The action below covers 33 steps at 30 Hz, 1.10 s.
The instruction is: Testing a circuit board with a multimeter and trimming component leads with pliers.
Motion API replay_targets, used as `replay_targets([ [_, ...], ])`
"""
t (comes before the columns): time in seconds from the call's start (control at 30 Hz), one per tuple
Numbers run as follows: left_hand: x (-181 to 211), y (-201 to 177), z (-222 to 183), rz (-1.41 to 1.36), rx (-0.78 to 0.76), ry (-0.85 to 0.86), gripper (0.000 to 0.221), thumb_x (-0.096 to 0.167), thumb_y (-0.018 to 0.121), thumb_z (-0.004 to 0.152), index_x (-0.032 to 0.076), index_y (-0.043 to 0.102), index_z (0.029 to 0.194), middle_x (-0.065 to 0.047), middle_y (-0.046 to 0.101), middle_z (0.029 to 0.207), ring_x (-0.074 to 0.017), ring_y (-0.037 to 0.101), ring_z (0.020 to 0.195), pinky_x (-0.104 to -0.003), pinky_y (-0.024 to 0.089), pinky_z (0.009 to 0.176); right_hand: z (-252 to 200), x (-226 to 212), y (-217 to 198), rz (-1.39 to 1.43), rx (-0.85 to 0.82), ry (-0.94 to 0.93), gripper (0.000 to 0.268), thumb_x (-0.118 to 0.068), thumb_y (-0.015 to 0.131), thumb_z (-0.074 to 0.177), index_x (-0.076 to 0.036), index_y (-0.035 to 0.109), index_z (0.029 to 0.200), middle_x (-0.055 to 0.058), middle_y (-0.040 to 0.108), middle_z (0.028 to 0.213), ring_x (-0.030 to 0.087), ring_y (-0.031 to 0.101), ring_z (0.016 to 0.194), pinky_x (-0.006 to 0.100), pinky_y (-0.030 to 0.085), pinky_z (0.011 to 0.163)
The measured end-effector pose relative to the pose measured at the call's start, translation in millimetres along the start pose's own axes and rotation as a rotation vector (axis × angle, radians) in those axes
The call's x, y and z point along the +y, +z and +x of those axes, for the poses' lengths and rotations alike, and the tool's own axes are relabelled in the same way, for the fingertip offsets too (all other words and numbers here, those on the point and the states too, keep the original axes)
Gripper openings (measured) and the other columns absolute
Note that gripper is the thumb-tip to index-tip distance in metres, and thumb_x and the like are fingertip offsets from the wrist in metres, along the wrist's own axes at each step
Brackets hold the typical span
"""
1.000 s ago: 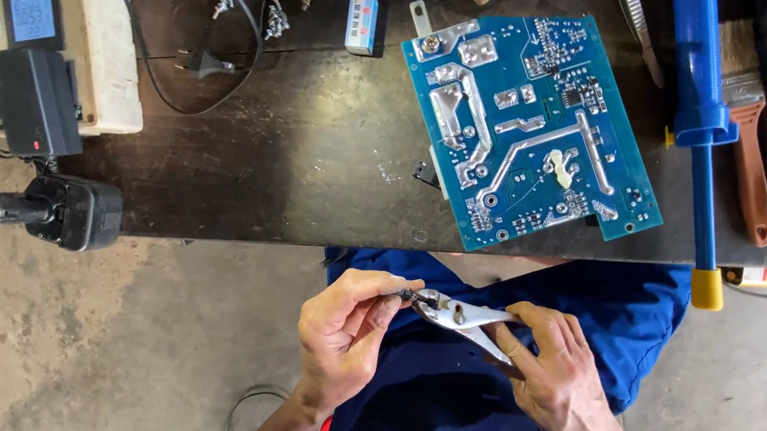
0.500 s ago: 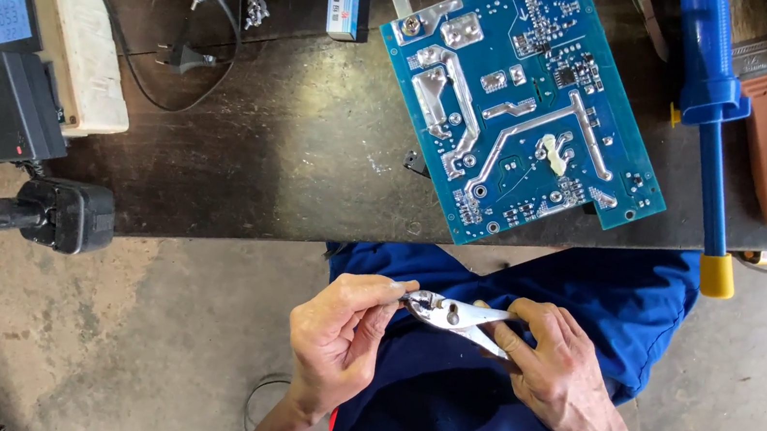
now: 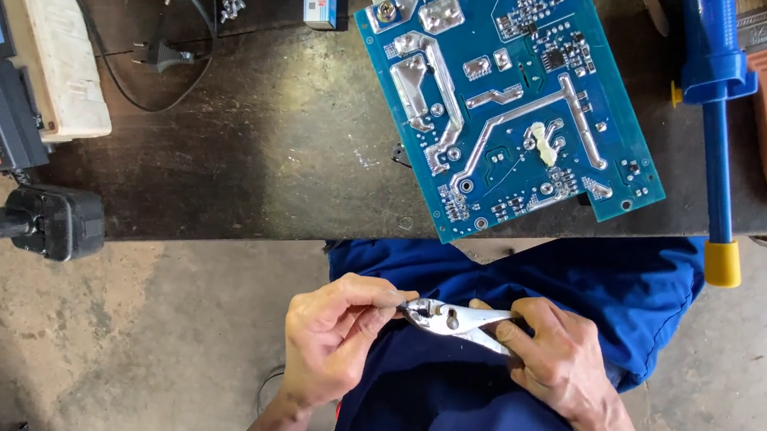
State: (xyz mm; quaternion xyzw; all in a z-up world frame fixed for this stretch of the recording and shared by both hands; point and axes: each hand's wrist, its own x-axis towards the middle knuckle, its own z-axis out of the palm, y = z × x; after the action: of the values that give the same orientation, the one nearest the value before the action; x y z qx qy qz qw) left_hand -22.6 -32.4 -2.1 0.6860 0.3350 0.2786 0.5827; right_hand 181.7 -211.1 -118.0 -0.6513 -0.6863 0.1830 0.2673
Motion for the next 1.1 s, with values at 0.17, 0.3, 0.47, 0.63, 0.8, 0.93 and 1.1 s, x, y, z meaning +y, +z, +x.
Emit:
replay_targets([
  [0.17,-4,3,0,-0.042,0.022,-0.046,0.013,-0.004,0.064,0.097,-0.002,0.067,0.11,-0.018,0.076,0.101,-0.0262,0.08,0.097,-0.027,0.068,0.088,4,2,2,-0.031,0.063,-0.012,0.024,0.002,0.067,0.073,-0.01,0.07,0.094,0.01,0.06,0.095,0.024,0.061,0.07,0.035,0.049,0.052],
  [0.3,-12,4,-5,-0.127,0.069,-0.055,0.017,-0.006,0.06,0.1,-0.005,0.062,0.116,-0.018,0.068,0.105,-0.0345,0.08,0.101,-0.033,0.071,0.087,13,-3,-1,-0.062,0.058,-0.036,0.026,0.007,0.069,0.074,-0.002,0.067,0.099,0.019,0.06,0.108,0.03,0.063,0.09,0.041,0.056,0.072],
  [0.47,-10,5,-6,-0.091,0.073,-0.003,0.017,-0.009,0.062,0.097,-0.005,0.064,0.113,-0.02,0.071,0.102,-0.0266,0.078,0.095,-0.032,0.07,0.089,16,-11,-7,-0.006,0.014,0.022,0.063,0.012,0.069,0.07,0.0,0.065,0.131,0.019,0.058,0.111,0.031,0.063,0.088,0.041,0.057,0.08],
  [0.63,-7,6,-3,0.02,0.064,0.079,0.014,-0.007,0.061,0.098,-0.004,0.065,0.112,-0.019,0.074,0.103,-0.0259,0.078,0.094,-0.029,0.07,0.087,16,-13,-8,0.013,0.023,0.023,0.029,-0.003,0.073,0.088,0.001,0.066,0.116,0.02,0.058,0.112,0.03,0.064,0.088,0.042,0.057,0.08],
  [0.8,-6,5,-2,0.058,0.064,0.099,0.014,-0.007,0.061,0.098,-0.003,0.065,0.11,-0.018,0.074,0.101,-0.0233,0.078,0.092,-0.027,0.07,0.084,12,-11,-6,0.043,-0.034,0.044,0.037,-0.005,0.077,0.083,-0.002,0.067,0.119,0.019,0.059,0.115,0.031,0.064,0.095,0.043,0.056,0.083],
  [0.93,-6,4,-4,0.081,0.036,0.096,0.015,-0.008,0.061,0.098,-0.003,0.066,0.111,-0.017,0.073,0.102,-0.0257,0.079,0.097,-0.027,0.069,0.087,11,-12,-4,0.046,-0.026,0.05,0.033,-0.004,0.076,0.085,-0.002,0.068,0.117,0.019,0.058,0.114,0.031,0.063,0.09,0.042,0.056,0.081],
  [1.1,-6,3,-5,0.123,0.001,0.127,0.016,-0.006,0.061,0.098,-0.003,0.065,0.113,-0.018,0.074,0.103,-0.0245,0.078,0.092,-0.026,0.068,0.087,13,-13,-6,0.053,-0.018,0.054,0.036,-0.003,0.076,0.085,-0.002,0.068,0.12,0.018,0.058,0.112,0.03,0.063,0.089,0.042,0.056,0.081],
])
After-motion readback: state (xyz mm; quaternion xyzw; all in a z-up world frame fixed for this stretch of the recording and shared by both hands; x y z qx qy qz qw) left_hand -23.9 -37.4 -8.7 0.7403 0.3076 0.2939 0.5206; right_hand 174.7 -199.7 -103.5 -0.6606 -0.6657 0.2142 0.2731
